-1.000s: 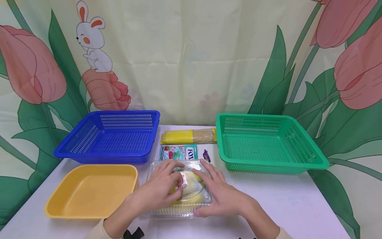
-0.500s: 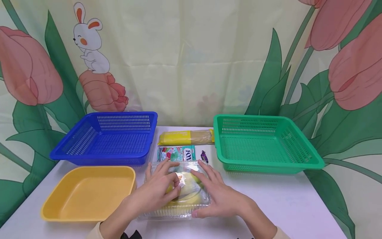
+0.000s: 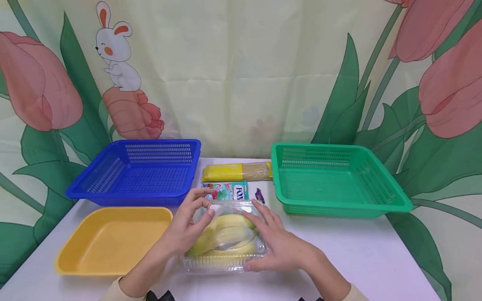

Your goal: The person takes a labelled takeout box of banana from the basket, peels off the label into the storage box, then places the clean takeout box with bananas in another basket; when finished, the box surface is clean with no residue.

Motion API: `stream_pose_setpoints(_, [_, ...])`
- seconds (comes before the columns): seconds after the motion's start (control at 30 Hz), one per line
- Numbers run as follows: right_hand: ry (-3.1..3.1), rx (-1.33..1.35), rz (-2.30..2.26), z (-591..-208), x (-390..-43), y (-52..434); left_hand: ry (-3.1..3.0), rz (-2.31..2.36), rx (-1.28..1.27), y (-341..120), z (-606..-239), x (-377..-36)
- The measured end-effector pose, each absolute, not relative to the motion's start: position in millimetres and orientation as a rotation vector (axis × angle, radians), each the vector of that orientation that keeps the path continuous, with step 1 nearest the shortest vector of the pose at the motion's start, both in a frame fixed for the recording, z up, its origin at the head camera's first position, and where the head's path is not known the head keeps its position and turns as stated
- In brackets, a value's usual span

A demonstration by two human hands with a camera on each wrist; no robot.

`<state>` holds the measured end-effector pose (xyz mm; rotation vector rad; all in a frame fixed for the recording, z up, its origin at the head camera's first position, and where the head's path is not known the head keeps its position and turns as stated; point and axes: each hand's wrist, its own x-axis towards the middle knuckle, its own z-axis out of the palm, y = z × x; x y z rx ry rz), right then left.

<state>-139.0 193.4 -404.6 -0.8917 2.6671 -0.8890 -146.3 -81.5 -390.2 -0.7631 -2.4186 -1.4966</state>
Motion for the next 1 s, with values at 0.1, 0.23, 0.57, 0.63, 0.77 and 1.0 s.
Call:
stream_pose_setpoints(0.1, [2.676,-0.881,-0.878,-404,-139,196,-2.382,-1.542,-0.784,-81,-392,-146])
stream_pose_setpoints(0.23, [2.676,-0.884,-0.864,-404,-139,196,-2.402,-1.532,-0.799,-81,-393,-145])
stream_pose_setpoints(0.57, [2.694,-0.907,-0.822,-403,-140,194,-2.392,-1.470,-0.782,-87,-390,-144])
stream_pose_setpoints(0.63, [2.689,-0.896,-0.817,-403,-139,194,-2.401,-1.421,-0.780,-89,-390,-144])
stream_pose_setpoints(0.77, [2.686,-0.886,-0.811,-402,-139,194,-2.435,-1.342,-0.737,-96,-386,-144])
stream_pose_setpoints(1.0, [2.683,-0.900,-0.818,-400,-139,194,-2.459,-1.296,-0.693,-113,-379,-143])
